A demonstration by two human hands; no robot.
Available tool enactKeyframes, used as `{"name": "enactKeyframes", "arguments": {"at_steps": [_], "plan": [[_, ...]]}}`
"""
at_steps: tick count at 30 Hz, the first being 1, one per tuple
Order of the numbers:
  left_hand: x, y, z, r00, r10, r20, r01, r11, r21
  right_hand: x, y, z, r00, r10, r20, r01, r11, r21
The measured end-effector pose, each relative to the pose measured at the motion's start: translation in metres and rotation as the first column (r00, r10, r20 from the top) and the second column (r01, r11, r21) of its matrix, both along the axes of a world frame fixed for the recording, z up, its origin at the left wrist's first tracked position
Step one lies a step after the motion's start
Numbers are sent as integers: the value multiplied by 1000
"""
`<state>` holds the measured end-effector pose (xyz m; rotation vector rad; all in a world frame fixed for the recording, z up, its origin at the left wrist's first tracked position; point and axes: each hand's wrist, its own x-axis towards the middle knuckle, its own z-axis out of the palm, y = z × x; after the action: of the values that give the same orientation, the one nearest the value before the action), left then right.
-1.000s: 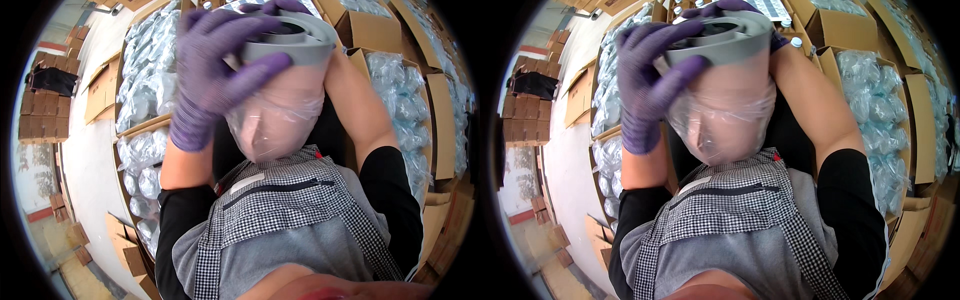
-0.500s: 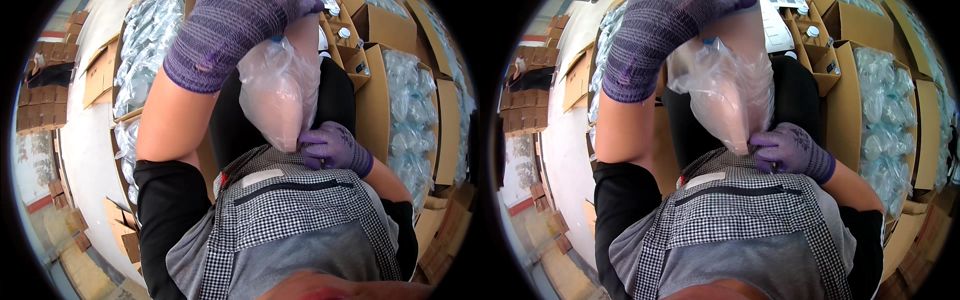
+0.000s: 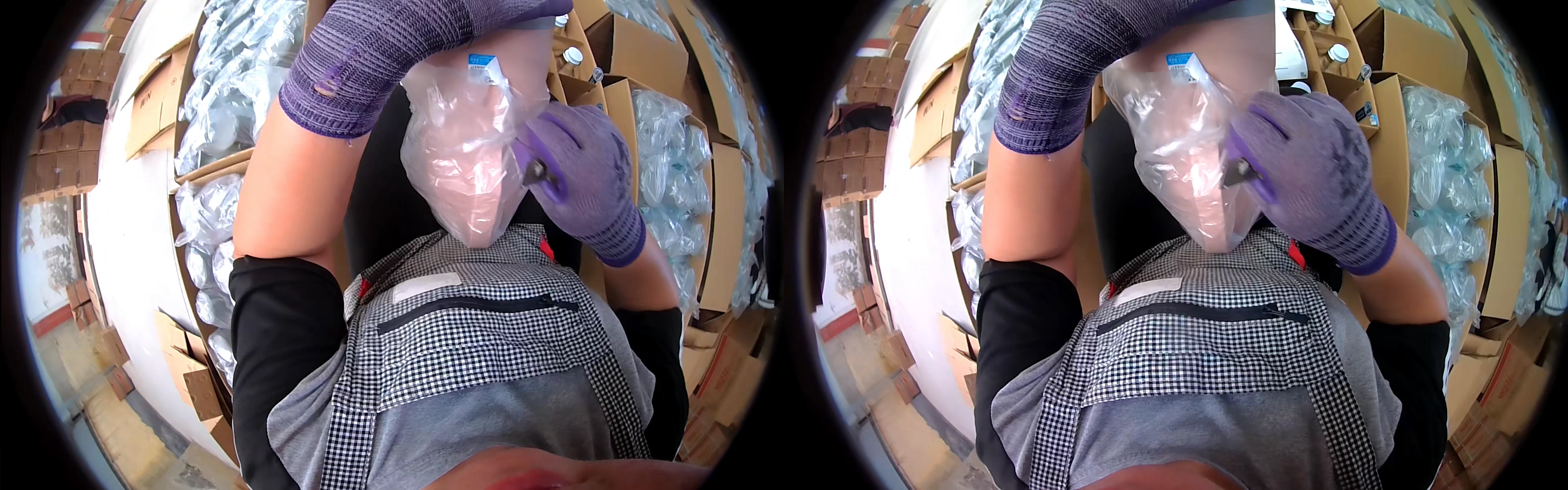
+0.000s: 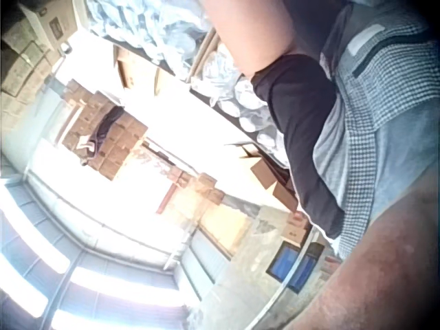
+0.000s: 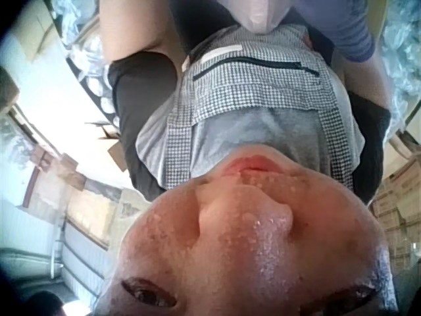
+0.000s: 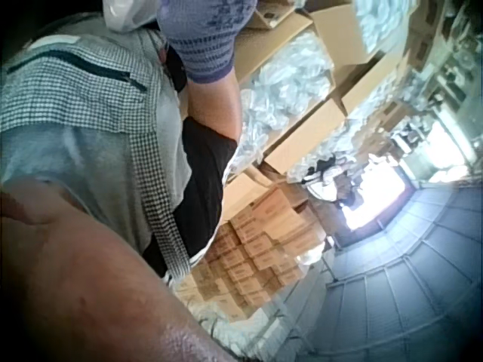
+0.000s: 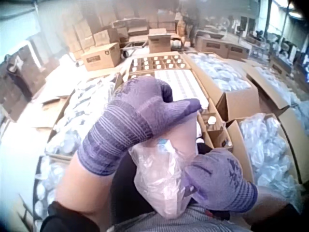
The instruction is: The person assembles and packages electric kettles by inserting a chrome inner flask into a plastic housing, attaching a lid, applying product labels, and wrapping each finished unit in a plastic bag before placing it into a shipping box.
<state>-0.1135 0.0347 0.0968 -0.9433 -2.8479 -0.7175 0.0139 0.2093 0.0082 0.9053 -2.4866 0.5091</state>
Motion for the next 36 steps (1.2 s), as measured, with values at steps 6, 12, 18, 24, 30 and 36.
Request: {"name": "enactKeyframes", "arguments": {"at_steps": [6,12,18,24,30,36], "plan": [[0,6,-6,1000,-16,21,15,999,49,17,0,3,998,31,59,-20,983,-183],[3,3,-8,1000,-10,-26,12,999,49,-12,-8,12,996,37,79,-46,991,124],[-8,-2,-14,1000,-20,-16,21,998,53,-7,25,-7,934,217,284,-184,973,-140],[-17,6,-28,961,-127,-247,125,992,-26,7,44,1,860,183,477,-55,962,-269],[-8,5,-19,997,-44,-60,50,992,112,14,45,4,839,60,541,102,959,-265],[-7,6,-23,996,-20,-84,31,991,130,33,30,-17,765,99,637,322,798,-510]]}}
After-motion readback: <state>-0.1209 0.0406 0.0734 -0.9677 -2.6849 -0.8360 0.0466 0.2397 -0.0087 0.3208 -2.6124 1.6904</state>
